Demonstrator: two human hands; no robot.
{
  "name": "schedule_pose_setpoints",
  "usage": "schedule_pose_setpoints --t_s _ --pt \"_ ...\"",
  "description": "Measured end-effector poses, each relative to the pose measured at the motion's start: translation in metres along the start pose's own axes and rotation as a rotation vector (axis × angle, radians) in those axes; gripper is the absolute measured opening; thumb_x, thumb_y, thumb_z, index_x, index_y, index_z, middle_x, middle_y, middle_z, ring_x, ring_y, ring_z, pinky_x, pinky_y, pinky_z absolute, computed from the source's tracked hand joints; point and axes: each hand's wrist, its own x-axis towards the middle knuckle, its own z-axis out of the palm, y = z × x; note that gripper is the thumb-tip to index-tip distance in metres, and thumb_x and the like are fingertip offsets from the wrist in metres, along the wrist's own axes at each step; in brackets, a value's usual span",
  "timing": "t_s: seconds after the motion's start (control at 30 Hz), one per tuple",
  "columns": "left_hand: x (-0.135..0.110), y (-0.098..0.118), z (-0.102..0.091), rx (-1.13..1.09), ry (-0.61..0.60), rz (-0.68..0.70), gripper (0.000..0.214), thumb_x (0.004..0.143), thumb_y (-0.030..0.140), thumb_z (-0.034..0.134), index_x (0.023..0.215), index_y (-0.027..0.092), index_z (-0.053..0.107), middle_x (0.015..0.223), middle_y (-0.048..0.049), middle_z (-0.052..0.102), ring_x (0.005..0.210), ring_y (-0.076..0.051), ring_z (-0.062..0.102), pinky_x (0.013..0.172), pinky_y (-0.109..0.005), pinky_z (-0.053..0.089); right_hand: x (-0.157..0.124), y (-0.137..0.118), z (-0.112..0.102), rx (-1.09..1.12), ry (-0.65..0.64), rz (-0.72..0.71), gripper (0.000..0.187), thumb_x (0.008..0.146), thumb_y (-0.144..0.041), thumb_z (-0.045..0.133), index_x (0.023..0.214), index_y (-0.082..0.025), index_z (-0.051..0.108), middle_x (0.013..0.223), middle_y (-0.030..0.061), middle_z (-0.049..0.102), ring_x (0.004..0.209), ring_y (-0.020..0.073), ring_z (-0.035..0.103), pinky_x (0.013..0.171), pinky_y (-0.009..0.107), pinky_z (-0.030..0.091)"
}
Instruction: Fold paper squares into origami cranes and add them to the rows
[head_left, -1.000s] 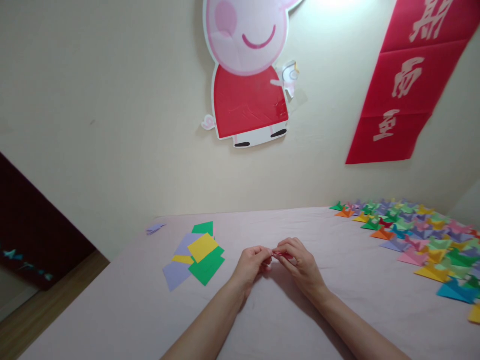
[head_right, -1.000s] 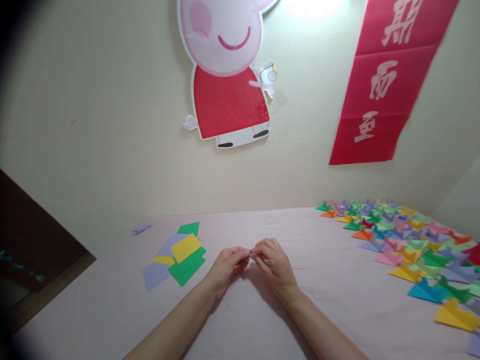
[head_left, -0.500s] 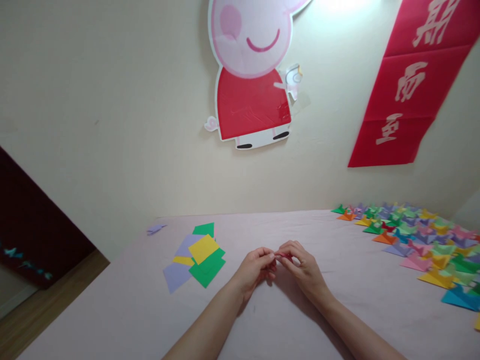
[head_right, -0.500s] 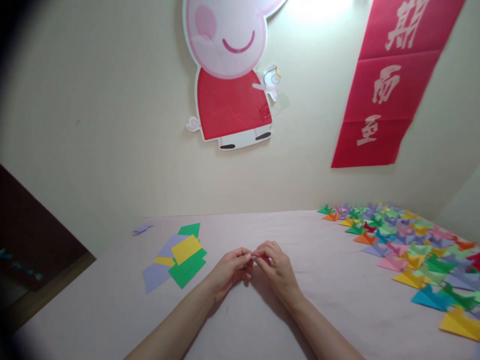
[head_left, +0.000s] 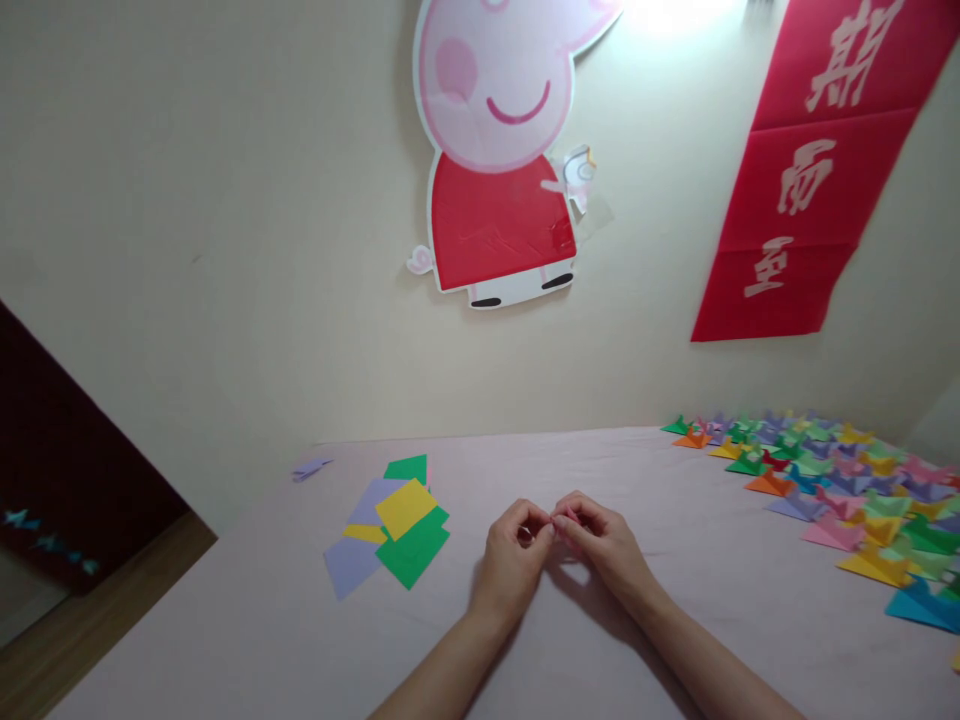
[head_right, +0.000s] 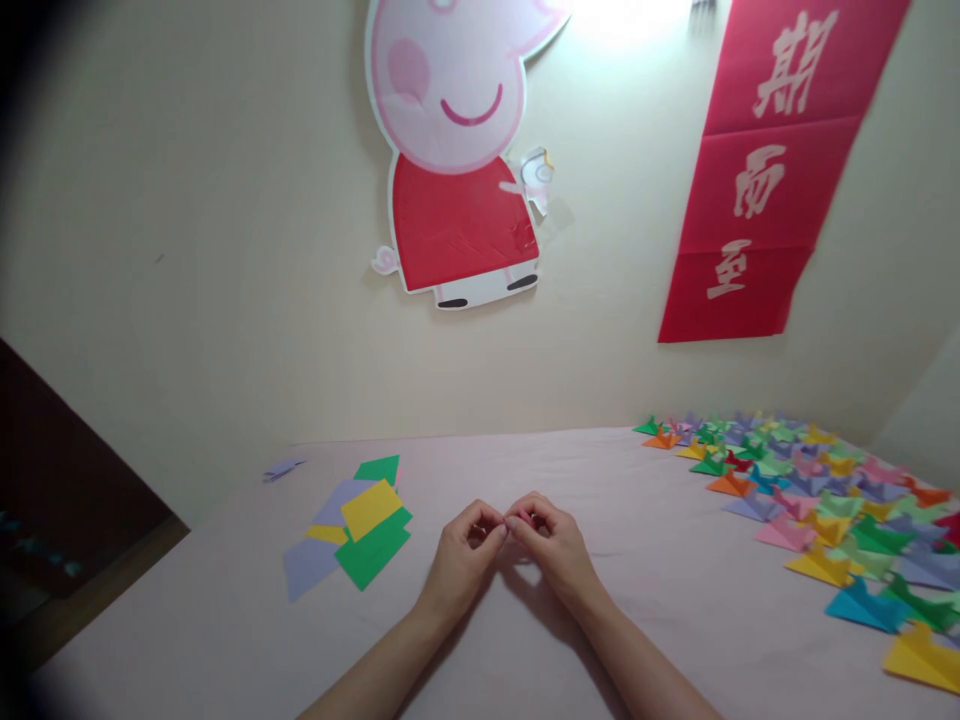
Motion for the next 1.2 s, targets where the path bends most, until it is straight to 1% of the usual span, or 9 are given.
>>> schedule_pose_setpoints --t_s 0.13,0.23,0.37,0.47,0.53,0.63,0.77,0.97,1.2 --pt "-0.002 0.005 0.000 0.088 0.036 0.070 0.015 0.081 0.025 0.059 0.067 0.019 0.059 0.070 0.0016 0.060 0.068 -0.015 0.053 0.063 -0.024 0.037 -0.001 -0.001 0.002 0.023 -0.030 0.043 0.033 0.072 -0.048 0.072 0.066 -0.018 0.061 0.061 -0.0036 0.050 0.055 0.0114 0.041 0.053 0.025 0.032" --pt "-0.003 0.005 0.001 0.132 0.037 0.099 0.014 0.081 0.023 0.058 0.067 0.019 0.057 0.071 0.0018 0.059 0.069 -0.014 0.053 0.063 -0.024 0.037 -0.001 -0.003 0.004 0.021 -0.044 0.076 0.035 0.072 -0.050 0.071 0.064 -0.019 0.055 0.056 -0.0056 0.046 0.053 0.0102 0.037 0.051 0.024 0.029" --pt "-0.003 -0.002 0.002 0.080 -0.003 0.033 0.008 0.080 0.023 0.057 0.073 0.019 0.059 0.073 0.0012 0.061 0.070 -0.015 0.054 0.065 -0.025 0.039 -0.001 -0.003 0.005 0.064 -0.004 0.101 0.040 0.071 -0.053 0.070 0.063 -0.020 0.051 0.056 -0.0062 0.043 0.054 0.0103 0.035 0.052 0.024 0.029" --pt "-0.001 -0.007 0.002 -0.060 -0.035 -0.030 0.020 0.087 0.034 0.052 0.076 0.018 0.060 0.073 0.0002 0.060 0.071 -0.016 0.053 0.066 -0.026 0.040 -0.001 -0.004 0.005 0.083 -0.016 0.105 0.041 0.073 -0.056 0.069 0.063 -0.020 0.051 0.055 -0.0061 0.043 0.052 0.0103 0.035 0.052 0.024 0.030" --pt "0.000 -0.009 0.002 -0.117 -0.040 -0.039 0.026 0.088 0.039 0.051 0.077 0.018 0.061 0.073 -0.0002 0.060 0.072 -0.017 0.052 0.068 -0.026 0.041 -0.001 -0.004 0.005 0.082 -0.036 0.100 0.041 0.073 -0.056 0.070 0.064 -0.020 0.053 0.055 -0.0061 0.044 0.052 0.0101 0.035 0.052 0.025 0.030" --pt "0.002 -0.011 0.002 -0.154 -0.042 -0.049 0.026 0.085 0.040 0.055 0.076 0.017 0.060 0.071 0.0000 0.058 0.071 -0.017 0.051 0.067 -0.026 0.040 -0.001 -0.002 0.004 0.082 -0.040 0.095 0.040 0.074 -0.055 0.070 0.066 -0.020 0.054 0.055 -0.0062 0.045 0.052 0.0101 0.037 0.052 0.025 0.030" --pt "0.004 -0.011 0.002 -0.223 -0.037 -0.054 0.029 0.086 0.042 0.053 0.073 0.017 0.059 0.069 0.0000 0.057 0.071 -0.017 0.051 0.068 -0.027 0.040 -0.001 0.001 0.004 0.082 -0.041 0.078 0.038 0.076 -0.054 0.069 0.069 -0.019 0.056 0.059 -0.0053 0.047 0.054 0.0105 0.039 0.054 0.025 0.032" --pt "0.004 -0.011 0.002 -0.232 -0.043 -0.067 0.025 0.081 0.040 0.059 0.075 0.016 0.061 0.070 -0.0006 0.059 0.071 -0.017 0.051 0.068 -0.027 0.041 -0.002 -0.002 0.004 0.076 -0.031 0.074 0.038 0.075 -0.054 0.070 0.068 -0.019 0.057 0.059 -0.0051 0.047 0.055 0.0107 0.039 0.053 0.024 0.032" --pt "0.005 -0.014 0.001 -0.185 -0.030 -0.070 0.022 0.080 0.038 0.061 0.076 0.016 0.063 0.071 -0.0002 0.060 0.069 -0.016 0.052 0.067 -0.027 0.040 0.000 -0.002 0.005 0.036 0.001 0.072 0.043 0.070 -0.059 0.072 0.066 -0.019 0.057 0.057 -0.0057 0.045 0.052 0.0101 0.038 0.051 0.024 0.030"
